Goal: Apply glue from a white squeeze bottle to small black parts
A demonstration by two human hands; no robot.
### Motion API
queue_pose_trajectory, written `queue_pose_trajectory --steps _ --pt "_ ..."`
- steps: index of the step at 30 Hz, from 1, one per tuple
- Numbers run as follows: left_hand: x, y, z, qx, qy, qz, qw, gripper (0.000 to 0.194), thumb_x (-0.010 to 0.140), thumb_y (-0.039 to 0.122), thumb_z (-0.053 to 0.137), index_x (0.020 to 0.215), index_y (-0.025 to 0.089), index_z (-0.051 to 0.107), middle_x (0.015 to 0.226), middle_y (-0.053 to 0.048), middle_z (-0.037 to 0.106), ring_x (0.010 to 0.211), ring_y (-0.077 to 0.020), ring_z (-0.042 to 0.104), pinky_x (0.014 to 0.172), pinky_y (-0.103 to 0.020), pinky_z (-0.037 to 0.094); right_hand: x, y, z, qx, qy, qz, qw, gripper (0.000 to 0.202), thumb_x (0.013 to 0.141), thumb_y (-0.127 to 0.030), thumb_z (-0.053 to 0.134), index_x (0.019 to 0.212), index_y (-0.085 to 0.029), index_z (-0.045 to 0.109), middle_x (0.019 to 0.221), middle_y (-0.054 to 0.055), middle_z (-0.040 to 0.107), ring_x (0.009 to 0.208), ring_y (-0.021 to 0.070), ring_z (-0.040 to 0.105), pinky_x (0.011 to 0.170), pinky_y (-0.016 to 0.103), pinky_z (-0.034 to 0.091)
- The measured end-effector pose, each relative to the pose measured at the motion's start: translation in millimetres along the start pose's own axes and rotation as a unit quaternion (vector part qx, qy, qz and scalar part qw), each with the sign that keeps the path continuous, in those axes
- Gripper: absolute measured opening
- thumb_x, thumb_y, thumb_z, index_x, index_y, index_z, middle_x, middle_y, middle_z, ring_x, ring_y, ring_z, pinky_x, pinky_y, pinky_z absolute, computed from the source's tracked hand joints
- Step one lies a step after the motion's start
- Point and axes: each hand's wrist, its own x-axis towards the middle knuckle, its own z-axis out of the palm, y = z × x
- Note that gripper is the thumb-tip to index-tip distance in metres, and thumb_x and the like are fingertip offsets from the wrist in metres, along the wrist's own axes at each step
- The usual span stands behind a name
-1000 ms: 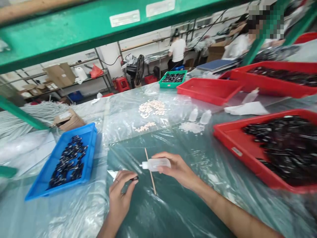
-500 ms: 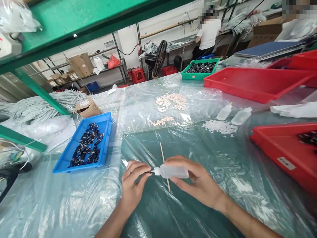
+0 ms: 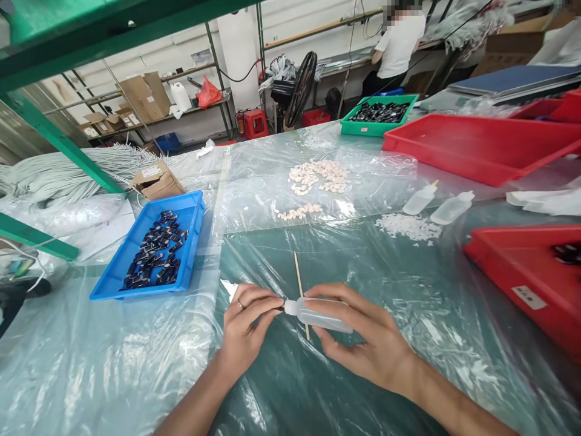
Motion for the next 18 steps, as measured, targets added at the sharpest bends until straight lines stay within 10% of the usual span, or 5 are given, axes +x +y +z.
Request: queue_pose_trajectory --steps 7,13,18 --pt "0.0 0.6 0.8 -0.025 0.009 -0.010 1.000 0.014 0.090 0.018 0.066 0.101 0.026 0.069 0.091 -0.003 0.073 0.085 -0.0196 0.066 0.078 -0.035 0.053 7.6 2.0 -10.6 0.129 0.030 0.124 0.983 0.032 0.074 -0.025 0.068 0.103 -0.037 0.066 0.103 0.004 0.067 0.092 0.0247 0.065 0.069 0.030 0.055" --pt "-0.7 0.1 2.5 -0.025 0.016 -0.012 1.000 0.007 0.091 0.024 0.065 0.096 0.025 0.068 0.086 -0.003 0.073 0.082 -0.0199 0.068 0.077 -0.035 0.054 16.3 27.4 -20.6 0.375 0.061 0.271 0.884 0.035 0.072 -0.041 0.070 0.103 -0.029 0.058 0.090 0.004 0.069 0.071 0.0196 0.067 0.069 0.030 0.053" --pt "-2.1 -5.6 5.3 -0.008 0.040 -0.033 0.999 0.012 0.089 0.036 0.065 0.089 0.025 0.070 0.084 -0.002 0.073 0.077 -0.0202 0.068 0.074 -0.035 0.055 19.3 61.2 -7.7 0.296 0.055 0.280 0.912 0.040 0.072 -0.040 0.070 0.107 -0.025 0.058 0.105 0.008 0.070 0.101 0.0263 0.065 0.083 0.035 0.051"
